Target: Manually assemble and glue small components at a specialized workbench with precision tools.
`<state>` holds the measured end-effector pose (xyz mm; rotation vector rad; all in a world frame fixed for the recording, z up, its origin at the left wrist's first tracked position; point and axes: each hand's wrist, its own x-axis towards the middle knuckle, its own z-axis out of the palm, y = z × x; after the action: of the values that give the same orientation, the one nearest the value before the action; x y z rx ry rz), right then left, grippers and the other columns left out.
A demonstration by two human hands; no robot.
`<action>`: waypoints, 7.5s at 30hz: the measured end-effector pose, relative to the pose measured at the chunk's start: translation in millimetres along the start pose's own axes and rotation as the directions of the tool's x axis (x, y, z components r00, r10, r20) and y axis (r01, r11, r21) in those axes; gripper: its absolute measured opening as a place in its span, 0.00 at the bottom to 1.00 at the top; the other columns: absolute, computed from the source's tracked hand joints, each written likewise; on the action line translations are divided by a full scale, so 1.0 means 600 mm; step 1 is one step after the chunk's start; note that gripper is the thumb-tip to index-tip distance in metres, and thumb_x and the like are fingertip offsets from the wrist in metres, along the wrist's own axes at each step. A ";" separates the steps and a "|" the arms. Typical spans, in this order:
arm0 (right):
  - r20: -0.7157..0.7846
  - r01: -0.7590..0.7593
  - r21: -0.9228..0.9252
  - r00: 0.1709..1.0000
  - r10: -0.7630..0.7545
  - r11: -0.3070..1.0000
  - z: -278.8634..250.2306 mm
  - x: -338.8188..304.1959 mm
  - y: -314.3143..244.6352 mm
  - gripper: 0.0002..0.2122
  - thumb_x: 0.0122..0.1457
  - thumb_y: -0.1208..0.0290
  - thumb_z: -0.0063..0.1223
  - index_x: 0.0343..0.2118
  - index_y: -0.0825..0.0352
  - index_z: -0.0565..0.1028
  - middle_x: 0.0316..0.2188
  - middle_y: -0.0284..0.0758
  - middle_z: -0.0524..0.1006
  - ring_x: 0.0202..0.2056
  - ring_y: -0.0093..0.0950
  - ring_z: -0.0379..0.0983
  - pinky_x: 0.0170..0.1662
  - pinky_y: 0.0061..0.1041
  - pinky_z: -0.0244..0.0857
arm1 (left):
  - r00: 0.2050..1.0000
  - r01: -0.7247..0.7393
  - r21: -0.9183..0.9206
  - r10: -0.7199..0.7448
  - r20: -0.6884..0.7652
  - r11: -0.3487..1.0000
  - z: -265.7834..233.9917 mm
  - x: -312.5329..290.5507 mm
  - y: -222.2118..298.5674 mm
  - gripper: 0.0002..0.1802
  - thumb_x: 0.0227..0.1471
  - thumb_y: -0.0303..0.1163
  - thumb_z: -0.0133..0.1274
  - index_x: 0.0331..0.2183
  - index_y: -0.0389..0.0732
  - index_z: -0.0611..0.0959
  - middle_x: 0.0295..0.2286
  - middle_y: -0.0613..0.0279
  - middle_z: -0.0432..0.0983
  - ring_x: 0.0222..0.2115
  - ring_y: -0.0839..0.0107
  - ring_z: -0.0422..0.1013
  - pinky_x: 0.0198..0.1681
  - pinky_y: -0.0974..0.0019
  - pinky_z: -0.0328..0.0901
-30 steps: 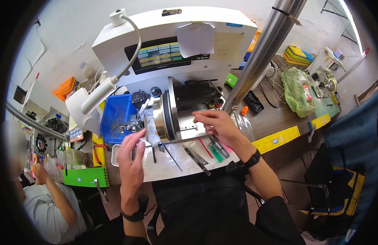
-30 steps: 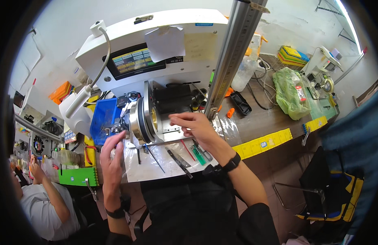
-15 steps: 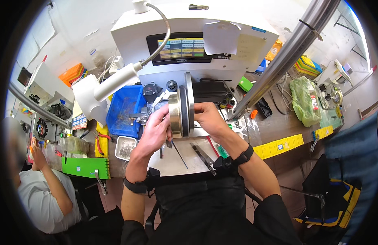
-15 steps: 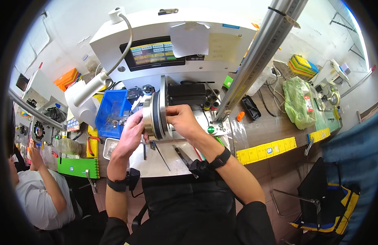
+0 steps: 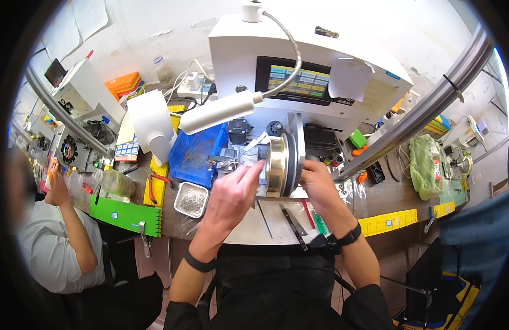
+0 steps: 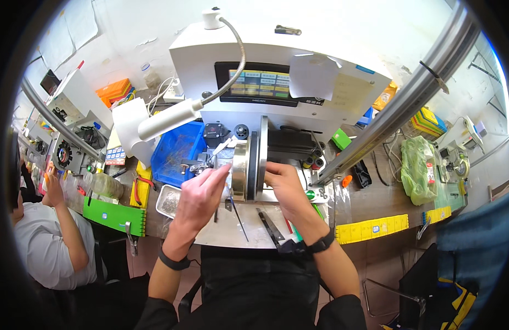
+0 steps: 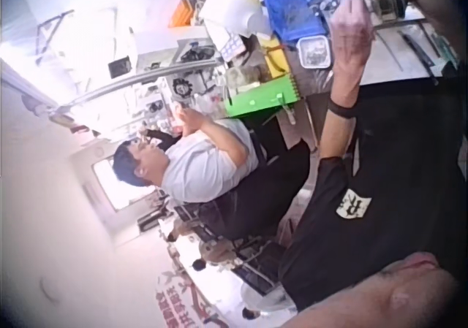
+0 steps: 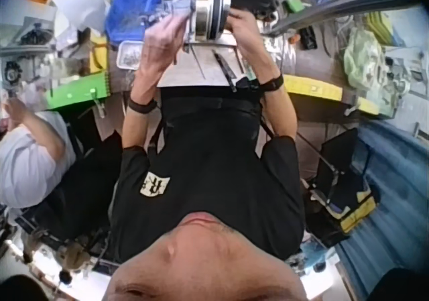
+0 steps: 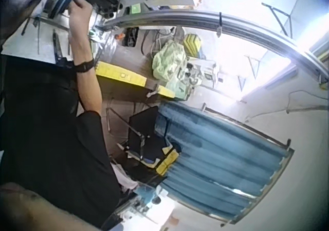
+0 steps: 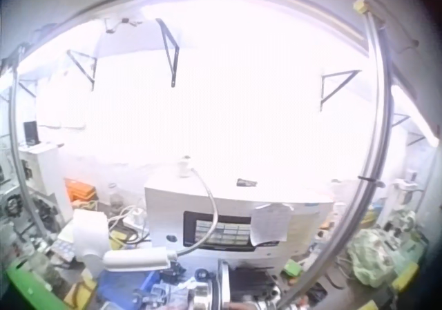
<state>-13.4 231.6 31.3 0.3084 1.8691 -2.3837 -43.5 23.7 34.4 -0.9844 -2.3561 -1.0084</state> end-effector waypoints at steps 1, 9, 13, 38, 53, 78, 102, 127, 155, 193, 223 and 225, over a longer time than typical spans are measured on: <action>-0.017 -0.037 0.062 0.999 0.038 0.997 -0.003 -0.006 0.005 0.09 0.62 0.73 0.55 0.41 0.71 0.82 0.33 0.27 0.81 0.33 0.14 0.70 0.40 0.16 0.62 | 0.998 -0.038 0.066 0.042 -0.050 0.997 -0.012 -0.011 -0.006 0.16 0.52 0.21 0.57 0.45 0.35 0.82 0.26 0.54 0.75 0.25 0.58 0.75 0.28 0.61 0.70; -0.064 -0.043 0.141 0.997 0.053 0.989 -0.001 -0.023 0.004 0.09 0.64 0.73 0.53 0.38 0.72 0.81 0.30 0.26 0.79 0.31 0.14 0.66 0.39 0.17 0.61 | 0.970 0.225 -0.305 -0.182 0.162 0.925 -0.073 -0.053 0.002 0.12 0.52 0.18 0.58 0.40 0.37 0.86 0.26 0.58 0.78 0.20 0.73 0.74 0.23 0.72 0.67; -0.017 -0.051 0.072 0.999 0.052 0.996 -0.026 -0.017 0.017 0.10 0.65 0.75 0.50 0.44 0.72 0.80 0.39 0.30 0.81 0.39 0.17 0.73 0.49 0.22 0.65 | 0.966 0.246 -0.422 -0.258 0.030 0.873 -0.058 -0.030 0.006 0.10 0.57 0.19 0.54 0.41 0.37 0.85 0.30 0.60 0.78 0.20 0.79 0.73 0.21 0.76 0.66; -0.124 0.030 0.016 0.992 -0.027 0.999 -0.026 -0.029 0.010 0.11 0.64 0.69 0.54 0.42 0.71 0.80 0.25 0.24 0.73 0.30 0.15 0.66 0.39 0.17 0.61 | 0.989 0.139 -0.408 -0.104 0.105 0.902 -0.011 -0.010 -0.015 0.09 0.59 0.16 0.49 0.39 0.33 0.81 0.29 0.60 0.71 0.18 0.77 0.71 0.21 0.72 0.66; -0.101 0.066 -0.068 0.992 -0.073 0.995 -0.022 -0.039 0.010 0.12 0.65 0.66 0.54 0.40 0.71 0.79 0.28 0.28 0.76 0.33 0.17 0.70 0.39 0.19 0.65 | 0.921 0.389 -0.605 -0.308 0.238 0.695 -0.023 0.008 0.009 0.17 0.62 0.19 0.39 0.48 0.37 0.79 0.33 0.59 0.74 0.18 0.78 0.70 0.23 0.71 0.66; -0.002 0.206 -0.014 0.979 -0.206 0.979 0.003 0.005 0.027 0.08 0.57 0.79 0.57 0.38 0.74 0.82 0.46 0.30 0.74 0.46 0.20 0.70 0.52 0.20 0.62 | 0.922 0.375 -0.524 -0.251 0.294 0.764 0.021 0.038 0.007 0.06 0.59 0.21 0.48 0.39 0.34 0.77 0.25 0.54 0.72 0.17 0.63 0.73 0.21 0.61 0.70; -0.248 0.055 0.173 0.969 -0.011 0.983 0.031 -0.054 0.011 0.13 0.69 0.69 0.45 0.49 0.70 0.75 0.37 0.28 0.77 0.37 0.20 0.68 0.50 0.26 0.63 | 0.882 0.336 -0.210 -0.385 -0.271 0.918 -0.063 -0.045 -0.132 0.13 0.52 0.16 0.57 0.40 0.36 0.87 0.25 0.57 0.81 0.22 0.75 0.75 0.27 0.74 0.68; -0.052 -0.062 0.324 0.995 0.083 0.944 0.212 -0.046 0.050 0.15 0.70 0.65 0.42 0.50 0.72 0.69 0.41 0.35 0.70 0.33 0.26 0.68 0.40 0.30 0.65 | 0.865 0.496 -0.094 -0.501 -0.035 0.863 -0.026 -0.050 -0.088 0.13 0.46 0.34 0.65 0.32 0.35 0.86 0.21 0.51 0.78 0.18 0.61 0.75 0.24 0.59 0.66; -0.185 0.217 0.420 0.971 -0.151 0.881 0.224 0.019 0.073 0.05 0.68 0.74 0.43 0.40 0.71 0.67 0.31 0.33 0.68 0.32 0.25 0.68 0.40 0.29 0.68 | 0.901 0.434 0.077 -0.431 -0.046 0.898 -0.004 -0.049 -0.072 0.08 0.45 0.28 0.62 0.22 0.35 0.81 0.21 0.47 0.76 0.24 0.49 0.75 0.27 0.53 0.67; -0.124 0.214 0.557 0.977 -0.174 0.803 0.206 0.029 0.082 0.04 0.64 0.77 0.44 0.38 0.71 0.66 0.30 0.36 0.67 0.32 0.28 0.69 0.39 0.32 0.68 | 0.943 0.319 0.148 -0.299 -0.143 0.936 0.006 -0.055 -0.083 0.08 0.41 0.28 0.62 0.23 0.35 0.80 0.21 0.47 0.74 0.24 0.48 0.73 0.27 0.52 0.64; -0.115 0.169 0.530 0.985 -0.127 0.831 0.208 0.025 0.078 0.02 0.65 0.78 0.43 0.37 0.69 0.67 0.32 0.35 0.67 0.32 0.26 0.68 0.37 0.33 0.69 | 0.961 0.275 0.137 -0.273 -0.037 0.951 -0.001 -0.056 -0.095 0.05 0.44 0.25 0.61 0.25 0.34 0.81 0.25 0.51 0.75 0.28 0.52 0.74 0.30 0.54 0.67; -0.108 0.168 0.532 0.986 -0.130 0.830 0.209 0.025 0.079 0.02 0.65 0.77 0.43 0.37 0.69 0.67 0.32 0.35 0.67 0.32 0.26 0.68 0.37 0.33 0.69 | 0.960 0.279 0.145 -0.278 -0.027 0.949 -0.004 -0.056 -0.097 0.06 0.45 0.26 0.62 0.25 0.35 0.81 0.25 0.51 0.75 0.27 0.52 0.75 0.31 0.54 0.68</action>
<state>-31.3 99.1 11.7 0.2908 1.2319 -3.0137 -63.2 -22.2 -10.8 -0.6045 -2.5719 -0.9145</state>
